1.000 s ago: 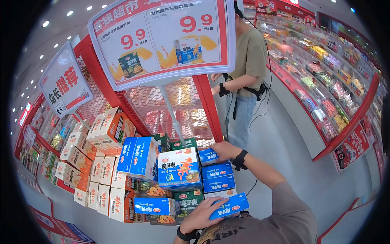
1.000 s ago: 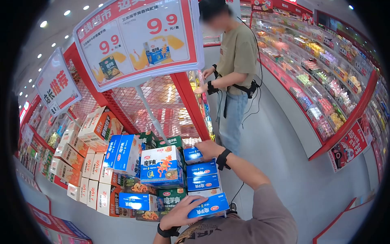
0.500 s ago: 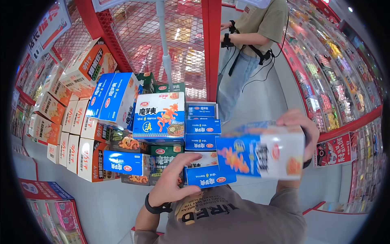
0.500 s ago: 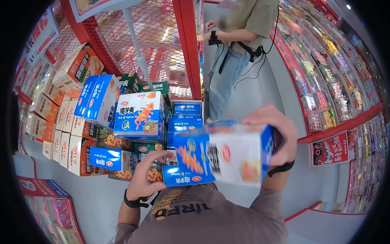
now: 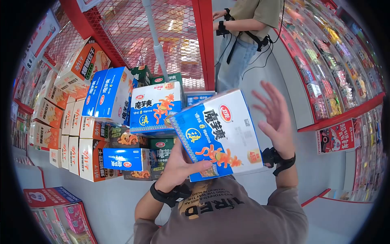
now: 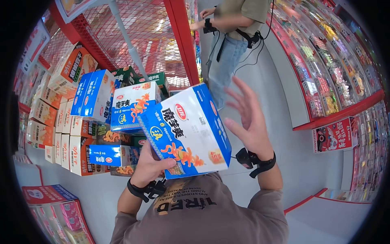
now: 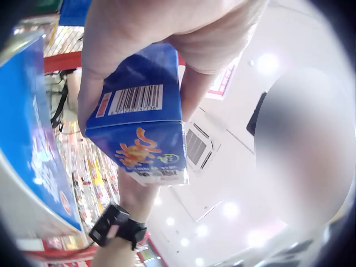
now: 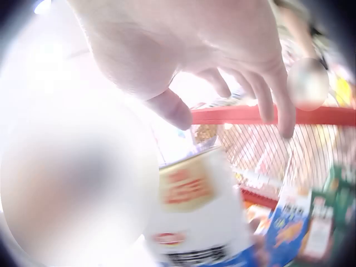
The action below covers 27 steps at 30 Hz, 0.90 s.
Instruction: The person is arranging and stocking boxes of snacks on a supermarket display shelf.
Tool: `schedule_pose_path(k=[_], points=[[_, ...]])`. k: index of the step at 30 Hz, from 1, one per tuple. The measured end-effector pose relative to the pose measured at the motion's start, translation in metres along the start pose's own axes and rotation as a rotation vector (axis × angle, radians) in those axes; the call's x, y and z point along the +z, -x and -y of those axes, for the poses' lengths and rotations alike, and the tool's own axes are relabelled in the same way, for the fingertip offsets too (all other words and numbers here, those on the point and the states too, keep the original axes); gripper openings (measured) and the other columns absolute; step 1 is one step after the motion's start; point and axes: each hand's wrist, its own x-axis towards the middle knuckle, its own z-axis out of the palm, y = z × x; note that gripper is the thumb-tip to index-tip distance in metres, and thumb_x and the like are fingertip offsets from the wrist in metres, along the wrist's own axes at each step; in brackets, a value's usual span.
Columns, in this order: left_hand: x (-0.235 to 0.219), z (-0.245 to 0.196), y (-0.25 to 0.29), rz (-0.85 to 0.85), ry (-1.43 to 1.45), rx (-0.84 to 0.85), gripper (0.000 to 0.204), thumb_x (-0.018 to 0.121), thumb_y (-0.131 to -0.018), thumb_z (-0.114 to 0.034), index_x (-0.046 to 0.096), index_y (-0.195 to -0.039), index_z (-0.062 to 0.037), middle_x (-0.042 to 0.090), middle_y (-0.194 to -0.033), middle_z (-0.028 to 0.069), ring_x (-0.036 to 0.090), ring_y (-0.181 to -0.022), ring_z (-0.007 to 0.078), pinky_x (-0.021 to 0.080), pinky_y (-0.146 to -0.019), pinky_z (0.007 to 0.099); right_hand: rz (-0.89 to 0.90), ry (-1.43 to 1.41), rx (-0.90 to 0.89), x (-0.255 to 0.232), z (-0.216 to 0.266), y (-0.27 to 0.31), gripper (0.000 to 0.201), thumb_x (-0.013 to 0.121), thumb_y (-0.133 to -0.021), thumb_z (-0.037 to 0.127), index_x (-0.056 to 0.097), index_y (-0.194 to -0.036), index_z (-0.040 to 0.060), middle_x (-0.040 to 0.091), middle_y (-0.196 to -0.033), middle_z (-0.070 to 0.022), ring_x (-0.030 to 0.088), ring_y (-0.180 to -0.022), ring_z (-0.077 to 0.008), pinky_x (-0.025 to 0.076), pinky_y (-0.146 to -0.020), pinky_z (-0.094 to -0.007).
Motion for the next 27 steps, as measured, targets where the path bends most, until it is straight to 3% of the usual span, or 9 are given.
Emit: schedule_pose_path(k=[1, 3, 5, 7, 9, 12, 14, 18, 27], points=[[0.003, 0.001, -0.002, -0.048, -0.038, 0.094, 0.086, 0.081, -0.073, -0.003, 0.025, -0.139, -0.0003, 0.050, -0.129, 0.0138, 0.056, -0.117, 0.0215, 0.052, -0.093, 0.0349, 0.063, -0.314, 0.375, -0.006, 0.003, -0.002, 0.093, 0.076, -0.079, 0.022, 0.020, -0.151, 0.0039, 0.036, -0.149, -0.0154, 0.040, -0.136, -0.0311, 0.035, -0.107, -0.0397], [0.008, 0.004, -0.008, -0.111, -0.102, 0.243, 0.091, 0.082, -0.074, -0.006, 0.020, -0.141, -0.0023, 0.048, -0.129, 0.0140, 0.057, -0.115, 0.0217, 0.052, -0.094, 0.0356, 0.262, -0.290, 0.338, -0.003, -0.005, -0.001, 0.102, 0.083, -0.071, 0.022, 0.022, -0.151, 0.0040, 0.036, -0.149, -0.0164, 0.042, -0.134, -0.0287, 0.037, -0.106, -0.0387], [0.008, 0.011, -0.010, -0.123, -0.210, 0.241, 0.092, 0.083, -0.074, -0.008, 0.020, -0.140, -0.0033, 0.047, -0.130, 0.0144, 0.055, -0.117, 0.0211, 0.051, -0.095, 0.0365, 0.314, 0.028, 0.325, 0.009, 0.001, 0.001, 0.114, 0.091, -0.057, 0.022, 0.027, -0.149, 0.0027, 0.042, -0.144, -0.0176, 0.047, -0.129, -0.0238, 0.039, -0.105, -0.0363], [0.004, 0.016, -0.010, -0.106, -0.407, 0.272, 0.091, 0.084, -0.074, -0.020, 0.025, -0.142, -0.0036, 0.045, -0.133, 0.0164, 0.054, -0.120, 0.0262, 0.049, -0.097, 0.0394, 0.267, 0.081, 0.285, -0.001, -0.003, -0.005, 0.110, 0.091, -0.057, 0.019, 0.032, -0.147, 0.0023, 0.046, -0.141, -0.0167, 0.049, -0.126, -0.0228, 0.039, -0.105, -0.0359], [-0.003, -0.005, -0.003, 0.060, -0.882, 0.294, 0.091, 0.083, -0.073, -0.030, 0.030, -0.143, -0.0041, 0.045, -0.135, 0.0175, 0.052, -0.122, 0.0306, 0.047, -0.098, 0.0408, 0.134, 0.025, 0.175, -0.009, -0.001, -0.019, 0.102, 0.091, -0.057, 0.018, 0.039, -0.143, 0.0008, 0.053, -0.133, -0.0148, 0.052, -0.121, -0.0215, 0.039, -0.105, -0.0354], [-0.014, 0.001, 0.008, 0.248, -1.238, 0.285, 0.091, 0.081, -0.070, -0.044, 0.042, -0.142, -0.0036, 0.046, -0.138, 0.0179, 0.046, -0.126, 0.0348, 0.041, -0.103, 0.0429, 0.066, 0.577, -0.190, -0.033, -0.017, -0.049, 0.093, 0.090, -0.056, 0.018, 0.046, -0.137, 0.0058, 0.057, -0.127, -0.0131, 0.056, -0.115, -0.0252, 0.044, -0.098, -0.0370], [-0.021, 0.013, 0.013, 0.370, -1.429, 0.263, 0.091, 0.081, -0.070, -0.045, 0.041, -0.142, -0.0051, 0.048, -0.137, 0.0163, 0.047, -0.125, 0.0347, 0.042, -0.102, 0.0420, 0.064, 0.795, -0.219, -0.032, -0.035, -0.069, 0.088, 0.088, -0.058, 0.018, 0.048, -0.136, 0.0093, 0.058, -0.122, -0.0123, 0.057, -0.111, -0.0283, 0.046, -0.095, -0.0383], [-0.012, 0.014, 0.013, 0.307, -1.350, 0.122, 0.078, 0.078, -0.072, -0.035, 0.047, -0.137, -0.0076, 0.054, -0.125, 0.0140, 0.051, -0.114, 0.0333, 0.044, -0.097, 0.0430, 0.104, 0.955, -0.187, -0.028, -0.083, -0.086, 0.083, 0.086, -0.060, 0.017, 0.050, -0.135, 0.0140, 0.059, -0.113, -0.0111, 0.056, -0.105, -0.0316, 0.048, -0.090, -0.0395], [-0.010, 0.022, 0.014, 0.229, -1.397, 0.223, 0.070, 0.078, -0.070, -0.030, 0.052, -0.131, -0.0085, 0.056, -0.123, 0.0130, 0.052, -0.112, 0.0306, 0.045, -0.094, 0.0417, 0.118, 0.843, -0.117, -0.020, -0.113, -0.088, 0.083, 0.086, -0.061, 0.019, 0.050, -0.136, 0.0152, 0.057, -0.115, -0.0109, 0.056, -0.108, -0.0297, 0.049, -0.090, -0.0395]])
